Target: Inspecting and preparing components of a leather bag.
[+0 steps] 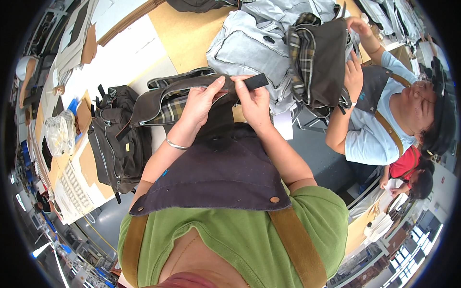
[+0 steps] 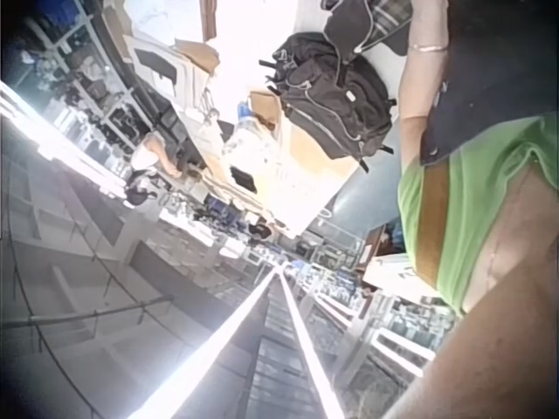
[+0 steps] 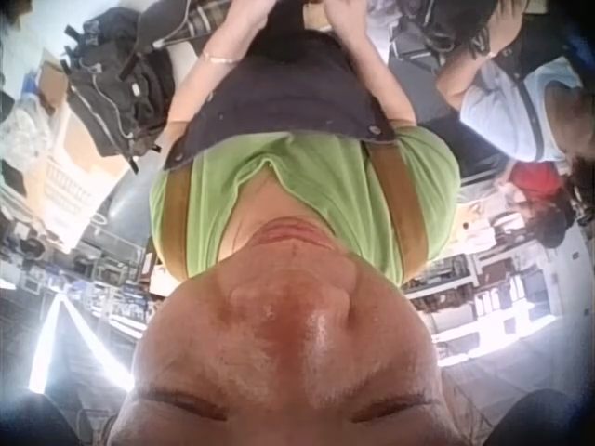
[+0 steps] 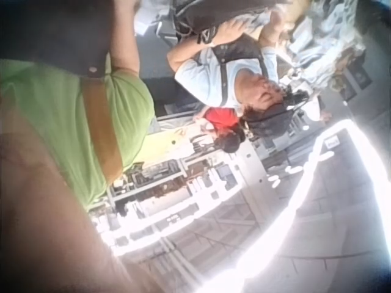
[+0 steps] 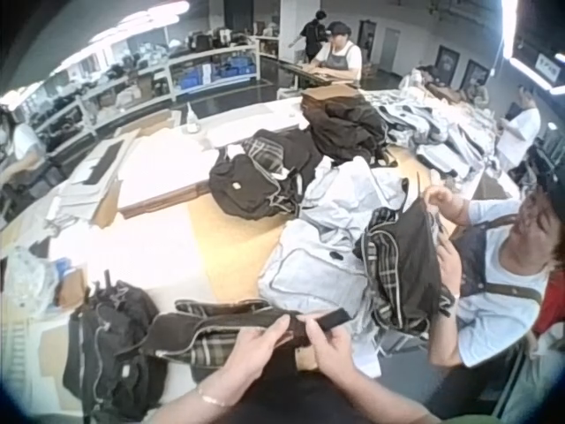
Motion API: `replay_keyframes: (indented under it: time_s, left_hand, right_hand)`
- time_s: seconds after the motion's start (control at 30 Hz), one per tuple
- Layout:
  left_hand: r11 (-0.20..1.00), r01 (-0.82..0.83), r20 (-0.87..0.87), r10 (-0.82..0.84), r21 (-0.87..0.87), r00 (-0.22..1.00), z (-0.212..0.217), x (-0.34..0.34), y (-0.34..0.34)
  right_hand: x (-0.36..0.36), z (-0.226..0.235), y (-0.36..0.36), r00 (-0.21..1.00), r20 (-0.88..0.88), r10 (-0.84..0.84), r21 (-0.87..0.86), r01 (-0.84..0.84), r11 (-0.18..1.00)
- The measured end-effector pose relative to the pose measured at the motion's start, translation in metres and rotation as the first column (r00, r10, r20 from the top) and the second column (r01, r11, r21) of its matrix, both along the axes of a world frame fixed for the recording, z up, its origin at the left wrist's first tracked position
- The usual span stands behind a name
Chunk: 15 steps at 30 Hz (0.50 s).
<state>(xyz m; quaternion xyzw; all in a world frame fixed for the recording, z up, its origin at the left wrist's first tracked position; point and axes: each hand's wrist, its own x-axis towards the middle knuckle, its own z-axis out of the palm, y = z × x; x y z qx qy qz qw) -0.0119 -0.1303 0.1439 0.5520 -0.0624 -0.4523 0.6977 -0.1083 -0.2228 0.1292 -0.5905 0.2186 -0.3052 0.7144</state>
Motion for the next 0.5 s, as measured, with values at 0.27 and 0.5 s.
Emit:
replay_keyframes:
  time_s: [0.27, 0.5]
  left_hand:
    - [0.983, -0.182, -0.078, 0.180, -0.021, 0.981, -0.002, -0.012, 0.000]
    - [0.983, -0.179, -0.084, 0.175, -0.046, 0.981, -0.006, -0.009, 0.001]
  right_hand:
    - [0.001, -0.005, 0.007, 0.996, -0.042, -0.080, 0.270, 0.088, 0.959]
    - [0.002, -0.013, 0.006, 0.997, 0.030, -0.078, 0.457, 0.056, 0.888]
